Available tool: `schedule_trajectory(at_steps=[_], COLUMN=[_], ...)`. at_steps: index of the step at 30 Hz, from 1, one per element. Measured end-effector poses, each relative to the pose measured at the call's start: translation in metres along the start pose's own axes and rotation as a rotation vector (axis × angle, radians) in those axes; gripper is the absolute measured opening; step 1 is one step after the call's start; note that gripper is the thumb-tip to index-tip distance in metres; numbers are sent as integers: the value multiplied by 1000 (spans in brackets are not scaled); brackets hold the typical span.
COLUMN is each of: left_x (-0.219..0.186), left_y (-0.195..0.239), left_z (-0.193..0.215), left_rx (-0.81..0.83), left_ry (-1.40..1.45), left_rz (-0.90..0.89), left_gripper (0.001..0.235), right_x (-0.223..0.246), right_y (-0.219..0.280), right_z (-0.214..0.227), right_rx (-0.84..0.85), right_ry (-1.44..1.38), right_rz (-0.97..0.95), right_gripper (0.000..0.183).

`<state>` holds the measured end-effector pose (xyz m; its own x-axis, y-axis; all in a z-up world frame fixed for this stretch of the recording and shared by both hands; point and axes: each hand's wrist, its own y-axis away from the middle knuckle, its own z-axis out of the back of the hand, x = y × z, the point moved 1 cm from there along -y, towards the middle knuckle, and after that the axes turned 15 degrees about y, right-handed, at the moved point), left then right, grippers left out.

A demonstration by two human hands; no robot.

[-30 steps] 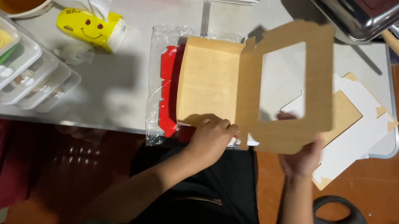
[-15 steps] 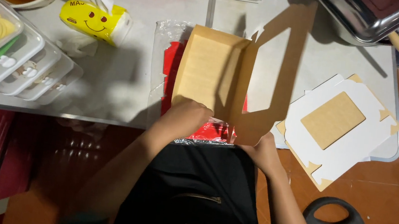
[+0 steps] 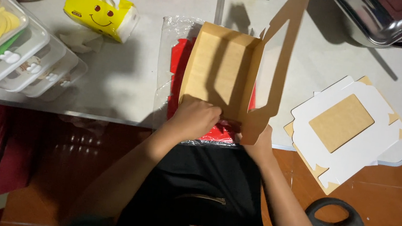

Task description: Assembling cardboard pastry boxes by folding along pre-scored lines and interlocking flaps.

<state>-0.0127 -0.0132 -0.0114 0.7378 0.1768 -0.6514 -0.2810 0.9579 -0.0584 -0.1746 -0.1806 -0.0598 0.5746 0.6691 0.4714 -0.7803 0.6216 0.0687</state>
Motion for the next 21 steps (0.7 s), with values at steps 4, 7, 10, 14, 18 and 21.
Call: schedule_trajectory(at_steps=[4, 7, 10, 14, 18, 21], left_x=[3, 12, 5, -3, 8, 10], left_y=[-4, -7, -8, -9, -6, -6], left_z=[0, -12, -1, 2, -2, -6], left_rx=[-20, -44, -12, 44, 41, -3], left_ry=[35, 22, 36, 159, 207, 84], left_rz=[65, 94, 134, 176, 173, 119], left_gripper=[14, 13, 16, 15, 25, 25], right_x=[-33, -69, -34, -19, 13, -37], right_y=[8, 21, 35, 38, 25, 21], right_z=[-47, -81, -60, -56, -68, -99], right_rx=[-530, -875, -911, -714, -769, -732], right_ry=[317, 247, -39, -252, -203, -271], right_rz=[104, 207, 328, 542, 404, 211], right_gripper=[39, 29, 31, 11, 16, 46])
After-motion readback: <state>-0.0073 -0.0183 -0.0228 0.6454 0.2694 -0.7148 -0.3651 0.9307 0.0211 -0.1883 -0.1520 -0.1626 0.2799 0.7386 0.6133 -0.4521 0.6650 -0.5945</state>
